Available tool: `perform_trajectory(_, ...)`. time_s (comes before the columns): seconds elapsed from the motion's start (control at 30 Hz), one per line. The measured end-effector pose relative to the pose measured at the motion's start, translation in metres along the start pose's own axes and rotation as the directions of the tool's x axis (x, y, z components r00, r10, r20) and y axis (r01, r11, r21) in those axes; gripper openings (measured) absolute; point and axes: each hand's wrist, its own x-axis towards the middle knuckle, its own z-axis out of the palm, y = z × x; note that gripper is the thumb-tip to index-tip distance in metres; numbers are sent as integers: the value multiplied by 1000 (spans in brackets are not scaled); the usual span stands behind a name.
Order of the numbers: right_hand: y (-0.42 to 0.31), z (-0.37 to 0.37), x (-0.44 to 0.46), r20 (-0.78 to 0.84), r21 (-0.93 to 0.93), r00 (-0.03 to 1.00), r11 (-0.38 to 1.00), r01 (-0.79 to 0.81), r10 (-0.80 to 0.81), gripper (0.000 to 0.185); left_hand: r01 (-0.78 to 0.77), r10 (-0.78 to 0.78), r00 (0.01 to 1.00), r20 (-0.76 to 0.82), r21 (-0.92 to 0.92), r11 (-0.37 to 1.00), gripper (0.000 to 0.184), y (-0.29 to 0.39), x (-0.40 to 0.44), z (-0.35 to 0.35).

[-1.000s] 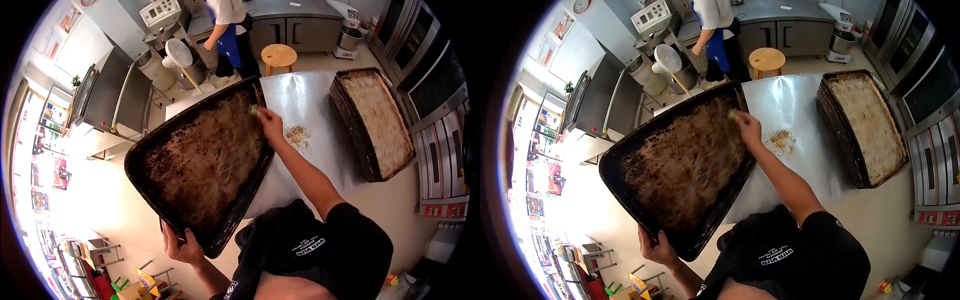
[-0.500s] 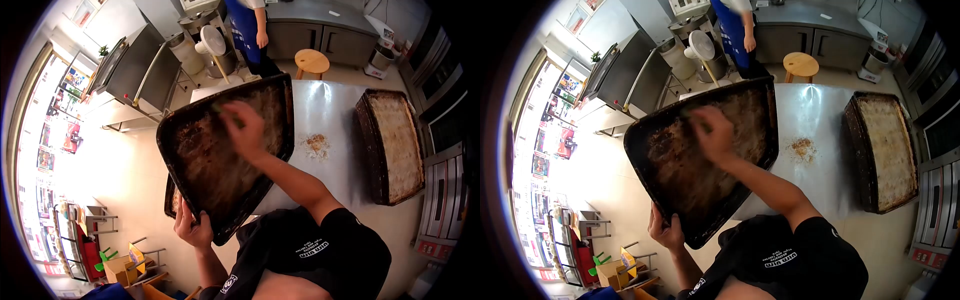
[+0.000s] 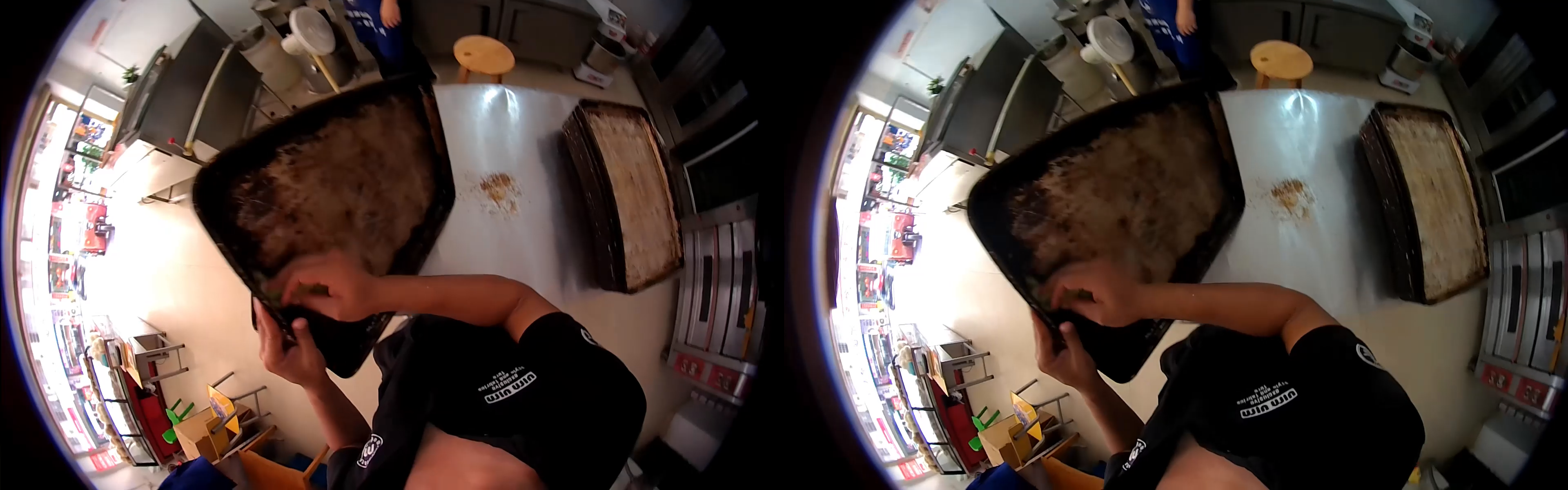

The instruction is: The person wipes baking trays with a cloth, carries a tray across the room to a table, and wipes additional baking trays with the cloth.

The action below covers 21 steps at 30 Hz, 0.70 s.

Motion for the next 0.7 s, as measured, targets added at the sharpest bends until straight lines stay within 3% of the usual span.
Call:
perform_trajectory(0.07,18,10,-38,135,124,987,987,-106,89,12,144,-150,986,-70,-85,986,53,2,-2,3)
perform_trajectory(0.1,27,13,-57,244,77,965,990,-118,96,13,188,-205,974,-99,-165,968,50,5,-3,7)
perform_trajectory(0.17,45,12,-88,468,-15,877,994,-112,106,14,250,-268,958,-106,-158,955,50,20,10,16)
perform_trajectory(0.23,51,10,-112,475,-161,877,987,8,71,20,260,-285,951,-123,-189,947,49,23,15,17)
perform_trajectory(0.3,56,-8,-121,491,-386,868,912,137,78,30,162,-173,978,-117,-95,982,48,11,14,14)
perform_trajectory(0.4,114,-71,-155,346,-564,933,817,120,101,35,97,-96,991,-98,5,995,48,3,10,6)
perform_trajectory(0.43,120,-102,-156,248,-558,968,822,111,38,32,85,-82,993,-90,28,996,48,1,11,7)
perform_trajectory(0.47,145,-128,-170,153,-707,983,706,36,104,29,70,-66,992,-111,35,997,45,-1,11,8)
perform_trajectory(0.5,165,-159,-180,15,-739,984,664,-109,179,27,54,-48,991,-128,41,998,43,-2,12,10)
perform_trajectory(0.53,184,-185,-189,-104,-842,978,507,-183,180,25,31,-25,990,-140,44,999,40,-3,12,12)
perform_trajectory(0.6,202,-232,-199,-348,-894,857,140,-425,380,21,29,-20,989,-145,58,998,43,-2,13,13)
perform_trajectory(0.7,186,-257,-213,-613,-712,648,39,-701,453,20,33,-26,987,-156,45,998,47,3,13,14)
